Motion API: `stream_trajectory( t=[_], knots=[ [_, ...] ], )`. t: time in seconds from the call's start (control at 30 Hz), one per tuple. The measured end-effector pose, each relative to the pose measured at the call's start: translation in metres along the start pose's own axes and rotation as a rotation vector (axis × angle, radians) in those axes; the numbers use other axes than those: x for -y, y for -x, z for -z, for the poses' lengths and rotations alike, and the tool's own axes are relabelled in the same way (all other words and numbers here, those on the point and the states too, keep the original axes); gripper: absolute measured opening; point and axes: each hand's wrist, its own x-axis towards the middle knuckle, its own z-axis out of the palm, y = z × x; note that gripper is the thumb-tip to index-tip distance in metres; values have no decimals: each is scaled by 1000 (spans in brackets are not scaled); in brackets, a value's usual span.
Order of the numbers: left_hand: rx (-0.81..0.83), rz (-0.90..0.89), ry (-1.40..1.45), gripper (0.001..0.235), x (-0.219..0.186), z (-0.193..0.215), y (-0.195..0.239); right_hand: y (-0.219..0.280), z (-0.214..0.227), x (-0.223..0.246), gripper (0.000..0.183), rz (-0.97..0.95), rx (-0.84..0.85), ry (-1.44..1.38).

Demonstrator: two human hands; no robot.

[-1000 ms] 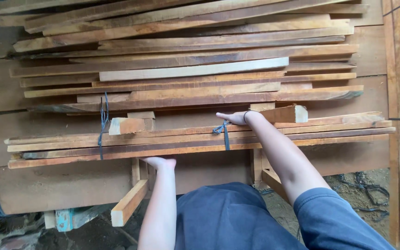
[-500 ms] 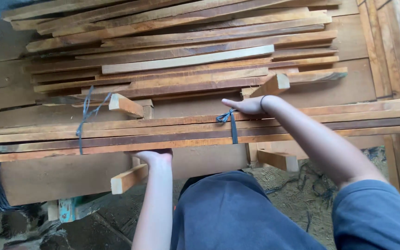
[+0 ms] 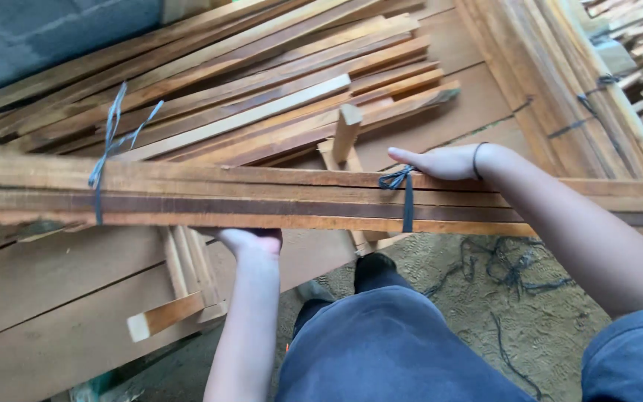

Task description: The person ties a bundle of wooden planks together using a black strap. They then pick up the tied bundle and place it on a nearby stack. Finally, the person arranges several loose wooden planks on a wooden workbench, aligning them in a row.

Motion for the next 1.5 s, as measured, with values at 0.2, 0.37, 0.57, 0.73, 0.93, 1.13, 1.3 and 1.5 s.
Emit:
stream_trajectory(
  t=[0.2, 0.37, 0.57, 0.73, 0.93, 1.13, 1.3, 1.5],
  knots=[
    [92, 31, -108, 105, 63, -88, -22, 11, 25, -129, 102, -76, -44, -241],
    [133, 51, -168, 108, 172, -226, -44, -22, 54, -277, 85, -40, -90, -468],
    [193, 42, -208, 112, 287, -436, -67, -80, 103, -436, 64, 182, -68, -510],
    [262, 83, -271, 115, 372, -571, -72, -145, 134, -567, 58, -9, -195, -745],
    [340, 155, -403, 120, 459, -672, -84, -169, 184, -610, 66, -6, -253, -877],
    [369, 168, -471, 123, 497, -735, -92, -214, 202, -654, 65, -78, -239, -1143],
    [254, 140, -608, 118, 506, -760, -97, -233, 206, -662, 72, -45, -207, -1215],
    [245, 122, -602, 115, 508, -771, -93, -235, 214, -660, 74, -44, -207, -1207]
  ],
)
